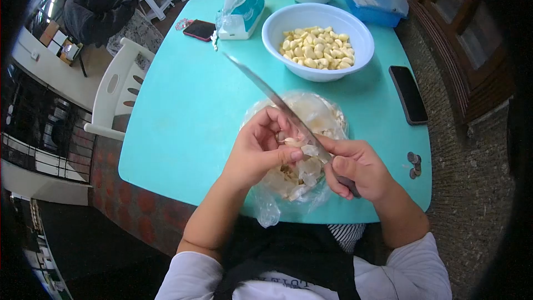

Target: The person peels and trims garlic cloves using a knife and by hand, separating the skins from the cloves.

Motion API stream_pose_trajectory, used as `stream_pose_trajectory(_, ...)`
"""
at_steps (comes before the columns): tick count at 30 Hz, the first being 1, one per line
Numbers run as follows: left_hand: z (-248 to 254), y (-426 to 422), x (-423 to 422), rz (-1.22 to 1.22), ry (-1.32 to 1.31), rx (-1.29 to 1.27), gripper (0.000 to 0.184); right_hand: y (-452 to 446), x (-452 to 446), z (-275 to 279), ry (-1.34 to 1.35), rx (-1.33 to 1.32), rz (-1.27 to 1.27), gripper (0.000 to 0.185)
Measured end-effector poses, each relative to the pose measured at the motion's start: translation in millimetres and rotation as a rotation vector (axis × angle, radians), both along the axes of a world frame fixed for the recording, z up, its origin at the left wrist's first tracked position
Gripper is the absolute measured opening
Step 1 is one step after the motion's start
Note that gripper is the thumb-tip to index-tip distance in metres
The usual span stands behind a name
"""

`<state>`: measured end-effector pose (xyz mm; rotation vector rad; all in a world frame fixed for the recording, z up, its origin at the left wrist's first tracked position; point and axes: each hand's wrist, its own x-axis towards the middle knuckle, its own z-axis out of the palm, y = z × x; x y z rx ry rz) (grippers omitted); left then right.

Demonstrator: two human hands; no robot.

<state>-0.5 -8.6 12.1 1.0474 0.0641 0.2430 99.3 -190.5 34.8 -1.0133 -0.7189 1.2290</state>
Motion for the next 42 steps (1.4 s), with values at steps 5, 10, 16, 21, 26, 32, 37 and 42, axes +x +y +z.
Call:
stream_pose_trajectory(5,-5,3,-2,0.008,-0.022,0.031,0.031,-6,8,0,0.110,0.072,-0.105,0.054)
stream_pose_trajectory(10,0,1,0,0.100,-0.039,0.029,0.027,-6,14,9,-0.027,0.041,-0.067,0.059)
stream_pose_trajectory(16,-9,4,-4,0.128,0.022,0.313,0.017,0,-5,18,-0.140,-0.154,0.067,0.065)
stream_pose_trajectory(21,-9,6,-7,0.123,0.006,0.464,0.016,1,-9,19,-0.434,-0.121,0.006,0.067)
stream_pose_trajectory(26,3,-2,-7,0.150,-0.016,0.399,0.017,4,-10,14,-0.805,-0.073,-0.102,0.062)
stream_pose_trajectory(32,0,-2,-6,0.212,-0.047,0.437,0.016,5,-11,13,-1.106,-0.082,-0.156,0.063)
stream_pose_trajectory(37,-2,0,-7,0.268,-0.080,0.596,0.015,6,-9,15,-0.941,-0.134,-0.083,0.062)
stream_pose_trajectory(42,2,-7,-11,0.286,-0.027,0.470,0.017,9,-10,-10,-0.788,0.013,-0.269,0.052)
